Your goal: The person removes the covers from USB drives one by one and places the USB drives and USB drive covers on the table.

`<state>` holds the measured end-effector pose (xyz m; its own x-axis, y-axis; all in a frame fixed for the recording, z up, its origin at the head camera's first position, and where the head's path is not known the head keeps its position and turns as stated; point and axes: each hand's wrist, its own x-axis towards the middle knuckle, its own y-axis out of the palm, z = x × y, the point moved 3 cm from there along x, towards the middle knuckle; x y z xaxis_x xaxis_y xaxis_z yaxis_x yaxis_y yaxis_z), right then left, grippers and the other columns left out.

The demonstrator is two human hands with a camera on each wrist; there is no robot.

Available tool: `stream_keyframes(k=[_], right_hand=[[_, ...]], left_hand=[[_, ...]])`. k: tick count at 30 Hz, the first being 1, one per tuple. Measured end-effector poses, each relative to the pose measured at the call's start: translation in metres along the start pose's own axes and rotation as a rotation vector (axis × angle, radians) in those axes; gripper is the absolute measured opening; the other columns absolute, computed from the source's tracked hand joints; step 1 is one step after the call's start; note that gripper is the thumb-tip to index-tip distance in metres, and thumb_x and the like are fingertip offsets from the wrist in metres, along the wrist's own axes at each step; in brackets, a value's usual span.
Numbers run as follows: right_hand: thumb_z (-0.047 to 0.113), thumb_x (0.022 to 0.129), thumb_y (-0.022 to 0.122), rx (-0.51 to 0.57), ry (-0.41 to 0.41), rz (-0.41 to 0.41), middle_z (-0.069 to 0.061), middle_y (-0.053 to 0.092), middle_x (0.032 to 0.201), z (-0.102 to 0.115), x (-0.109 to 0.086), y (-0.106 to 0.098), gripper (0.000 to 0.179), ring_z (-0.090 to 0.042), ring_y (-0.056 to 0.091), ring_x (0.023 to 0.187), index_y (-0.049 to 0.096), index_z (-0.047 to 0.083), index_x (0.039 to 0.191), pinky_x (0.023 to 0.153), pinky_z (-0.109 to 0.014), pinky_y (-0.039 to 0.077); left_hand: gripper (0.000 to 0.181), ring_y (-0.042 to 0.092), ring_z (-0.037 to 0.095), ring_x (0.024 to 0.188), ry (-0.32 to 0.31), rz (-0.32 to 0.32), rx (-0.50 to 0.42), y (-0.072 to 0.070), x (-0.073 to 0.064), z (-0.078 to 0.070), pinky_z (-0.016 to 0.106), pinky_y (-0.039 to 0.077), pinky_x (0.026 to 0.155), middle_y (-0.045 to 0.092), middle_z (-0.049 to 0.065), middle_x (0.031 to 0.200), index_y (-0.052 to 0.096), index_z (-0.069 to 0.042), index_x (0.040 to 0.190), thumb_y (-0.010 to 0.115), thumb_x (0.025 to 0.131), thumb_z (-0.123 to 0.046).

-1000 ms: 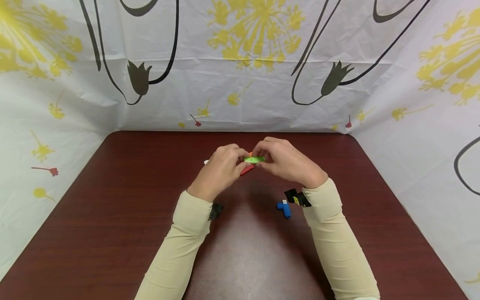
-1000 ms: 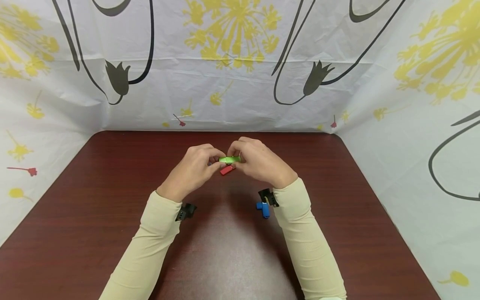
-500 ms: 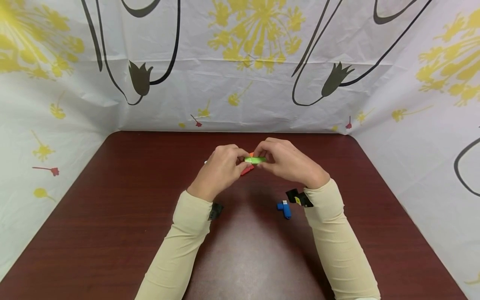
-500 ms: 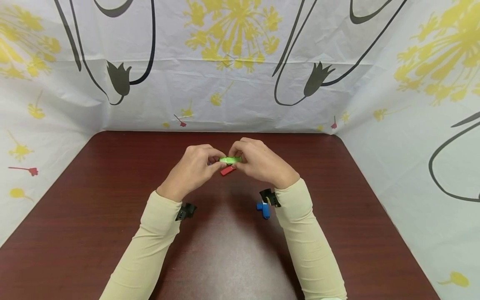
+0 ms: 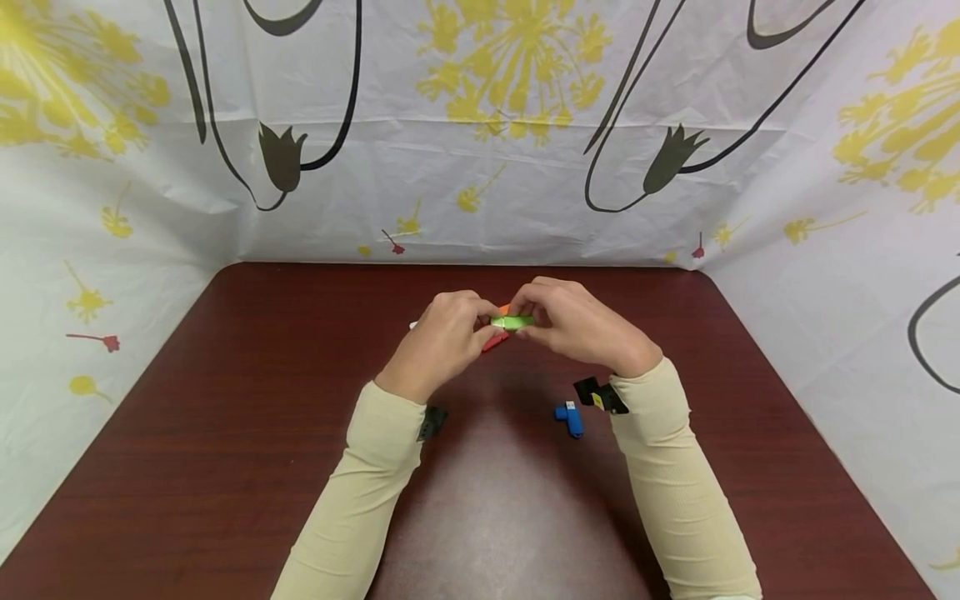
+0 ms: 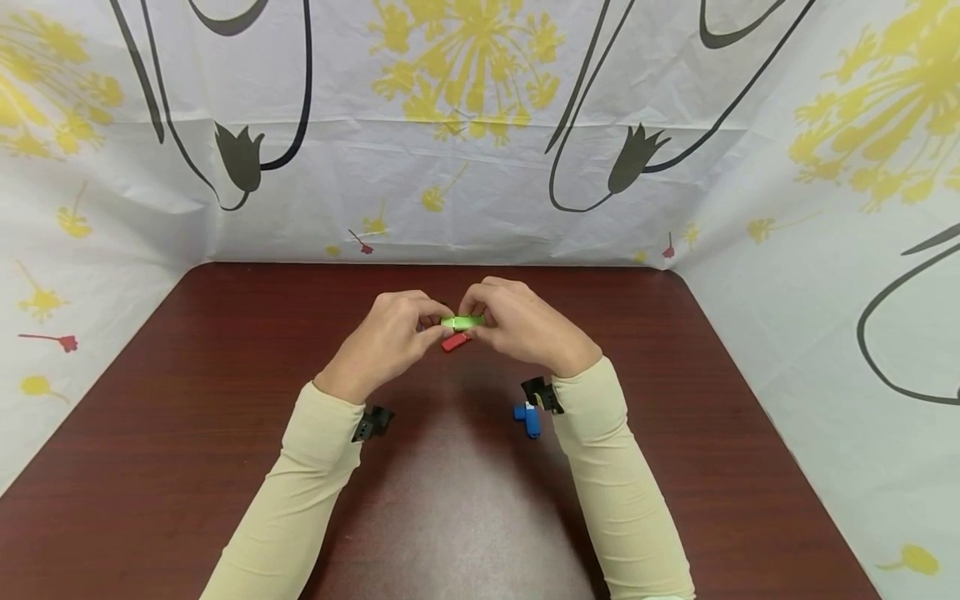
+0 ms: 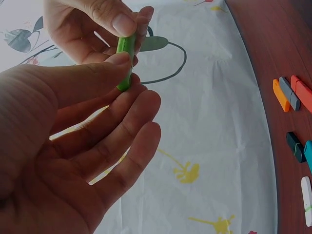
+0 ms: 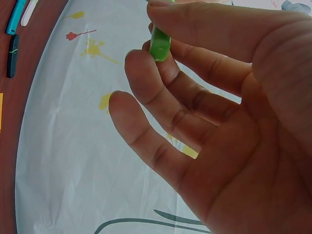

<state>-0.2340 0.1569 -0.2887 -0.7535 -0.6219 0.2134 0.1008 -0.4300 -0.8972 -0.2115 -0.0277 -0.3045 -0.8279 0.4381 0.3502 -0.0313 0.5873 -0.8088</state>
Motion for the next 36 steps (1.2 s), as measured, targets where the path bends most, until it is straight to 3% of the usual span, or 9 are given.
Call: stream_keyframes(k=[22,30,36], right_hand=[[0.003,0.094,0.082,0.004,-0.003,0.015,-0.003,0.072,0.102,0.0,0.0,0.002,0.017,-0.017,0.069,0.089,0.076,0.009,0.109,0.081,-0.038,0.057],[0.001,0.094,0.081,-0.046,0.093,0.024,-0.008,0.071,0.104,-0.008,-0.006,-0.006,0.017,-0.024,0.069,0.092,0.075,0.005,0.11,0.082,-0.041,0.059],[0.005,0.096,0.08,-0.033,0.137,0.087,-0.008,0.072,0.101,-0.013,-0.006,-0.004,0.017,-0.021,0.067,0.089,0.074,0.004,0.112,0.082,-0.042,0.059]], left_hand=[[0.019,0.071,0.018,0.087,-0.022,0.009,0.003,-0.002,0.0,0.001,0.027,0.061,0.075,0.078,0.009,0.103,0.083,-0.003,0.114,0.082,0.097,-0.01],[0.014,0.069,0.021,0.089,-0.092,-0.037,0.028,-0.014,-0.005,0.015,0.033,0.061,0.078,0.078,0.01,0.104,0.084,-0.004,0.11,0.082,0.097,-0.009],[0.015,0.072,0.022,0.092,-0.094,-0.041,0.015,-0.019,-0.006,0.019,0.035,0.062,0.079,0.078,0.011,0.106,0.084,-0.004,0.112,0.081,0.098,-0.01]])
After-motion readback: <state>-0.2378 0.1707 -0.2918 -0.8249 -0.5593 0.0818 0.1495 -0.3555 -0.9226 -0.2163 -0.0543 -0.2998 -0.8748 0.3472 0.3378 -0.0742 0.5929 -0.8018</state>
